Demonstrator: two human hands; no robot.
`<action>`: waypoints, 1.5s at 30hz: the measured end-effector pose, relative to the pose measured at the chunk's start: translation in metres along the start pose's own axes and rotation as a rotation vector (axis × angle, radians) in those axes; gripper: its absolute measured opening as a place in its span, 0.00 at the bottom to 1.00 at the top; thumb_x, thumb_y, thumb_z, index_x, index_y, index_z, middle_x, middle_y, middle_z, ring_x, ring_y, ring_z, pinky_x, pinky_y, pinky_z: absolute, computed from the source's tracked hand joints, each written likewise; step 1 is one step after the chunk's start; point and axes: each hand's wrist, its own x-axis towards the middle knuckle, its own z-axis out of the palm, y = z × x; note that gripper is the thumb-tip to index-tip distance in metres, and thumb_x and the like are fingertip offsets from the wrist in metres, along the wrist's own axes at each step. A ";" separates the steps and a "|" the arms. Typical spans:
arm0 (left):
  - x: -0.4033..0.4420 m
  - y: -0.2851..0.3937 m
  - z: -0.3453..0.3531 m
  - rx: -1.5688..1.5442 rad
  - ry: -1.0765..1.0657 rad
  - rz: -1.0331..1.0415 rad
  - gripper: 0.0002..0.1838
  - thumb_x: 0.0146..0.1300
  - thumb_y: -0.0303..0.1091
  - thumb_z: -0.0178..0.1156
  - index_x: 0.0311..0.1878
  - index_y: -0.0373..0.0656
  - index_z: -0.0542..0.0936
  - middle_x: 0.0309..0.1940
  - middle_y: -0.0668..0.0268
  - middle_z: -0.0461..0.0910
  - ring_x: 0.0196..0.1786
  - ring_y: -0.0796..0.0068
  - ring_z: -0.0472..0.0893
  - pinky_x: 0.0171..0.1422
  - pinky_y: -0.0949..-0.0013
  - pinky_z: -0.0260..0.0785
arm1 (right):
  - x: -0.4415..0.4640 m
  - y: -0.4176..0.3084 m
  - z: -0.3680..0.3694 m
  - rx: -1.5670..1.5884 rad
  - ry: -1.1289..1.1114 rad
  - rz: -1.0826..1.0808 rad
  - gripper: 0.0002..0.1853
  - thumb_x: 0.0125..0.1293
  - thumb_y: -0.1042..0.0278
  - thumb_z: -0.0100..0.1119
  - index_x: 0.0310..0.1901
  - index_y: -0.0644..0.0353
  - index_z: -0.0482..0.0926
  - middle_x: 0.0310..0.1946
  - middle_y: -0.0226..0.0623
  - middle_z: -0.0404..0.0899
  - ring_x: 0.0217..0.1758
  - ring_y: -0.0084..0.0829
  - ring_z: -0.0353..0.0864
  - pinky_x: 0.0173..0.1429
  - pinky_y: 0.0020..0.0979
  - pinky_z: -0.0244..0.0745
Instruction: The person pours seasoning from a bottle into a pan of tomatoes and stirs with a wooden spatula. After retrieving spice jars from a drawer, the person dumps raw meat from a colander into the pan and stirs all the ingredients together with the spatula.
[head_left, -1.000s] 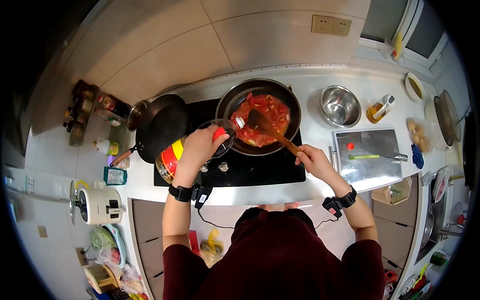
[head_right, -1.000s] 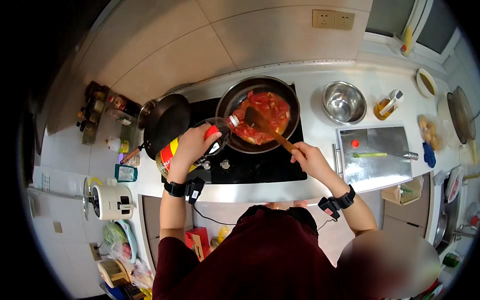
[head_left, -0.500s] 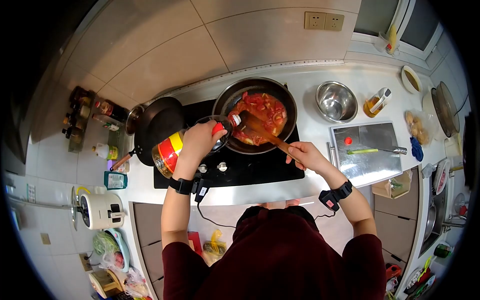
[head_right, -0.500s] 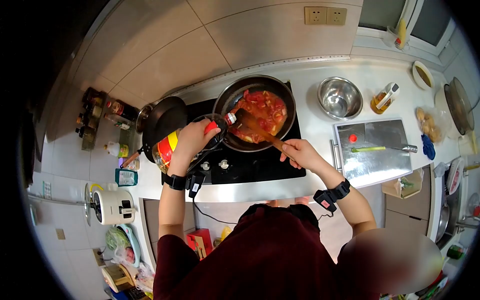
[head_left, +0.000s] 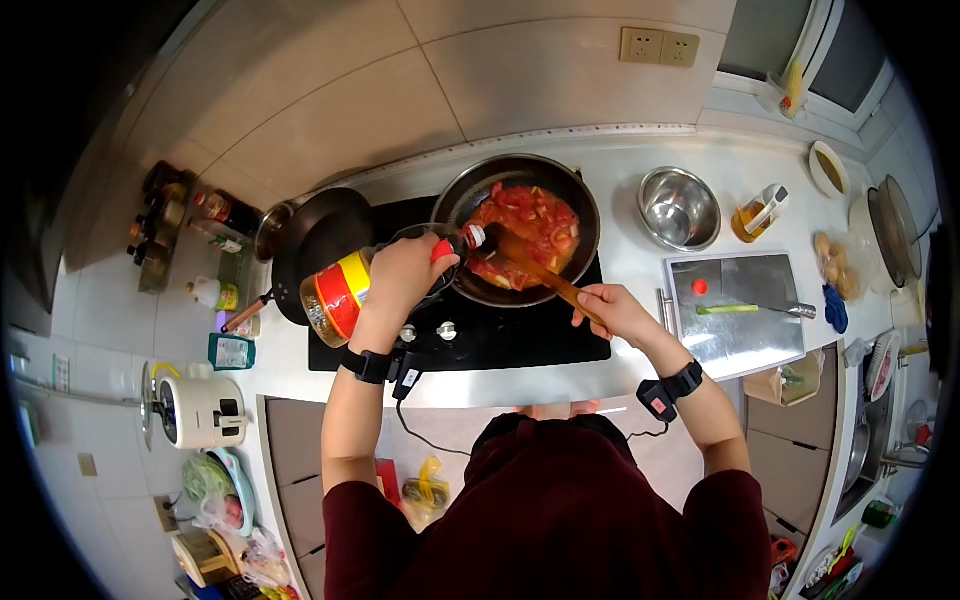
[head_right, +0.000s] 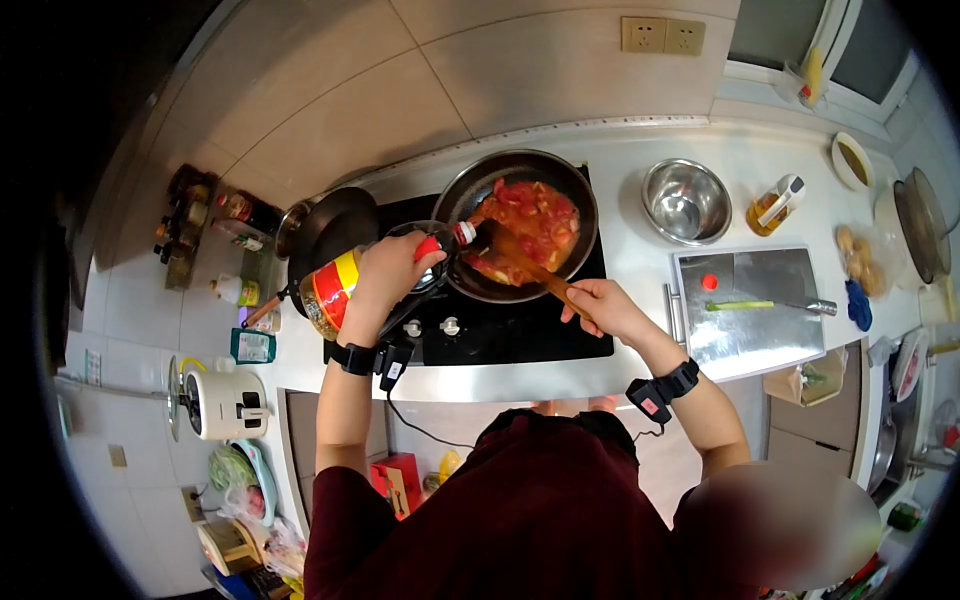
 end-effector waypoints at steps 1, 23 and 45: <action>0.000 0.000 0.000 0.000 -0.004 0.000 0.22 0.59 0.57 0.57 0.37 0.44 0.79 0.27 0.55 0.81 0.34 0.52 0.81 0.38 0.53 0.72 | 0.000 0.000 0.000 -0.002 0.001 0.004 0.13 0.73 0.64 0.45 0.37 0.65 0.75 0.28 0.33 0.79 0.13 0.16 0.65 0.16 0.20 0.59; -0.023 0.012 -0.018 -0.212 0.133 -0.196 0.21 0.61 0.54 0.58 0.38 0.43 0.79 0.27 0.52 0.81 0.34 0.49 0.81 0.37 0.54 0.73 | -0.003 -0.063 -0.032 -0.137 0.210 -0.197 0.15 0.72 0.64 0.45 0.45 0.68 0.76 0.29 0.35 0.80 0.14 0.16 0.63 0.18 0.19 0.60; -0.014 0.008 -0.009 -0.186 0.100 -0.086 0.20 0.59 0.53 0.59 0.37 0.44 0.80 0.27 0.52 0.81 0.35 0.49 0.80 0.38 0.53 0.72 | -0.017 -0.020 0.018 -0.035 0.073 -0.054 0.14 0.73 0.65 0.43 0.46 0.66 0.75 0.28 0.33 0.79 0.13 0.15 0.63 0.16 0.18 0.58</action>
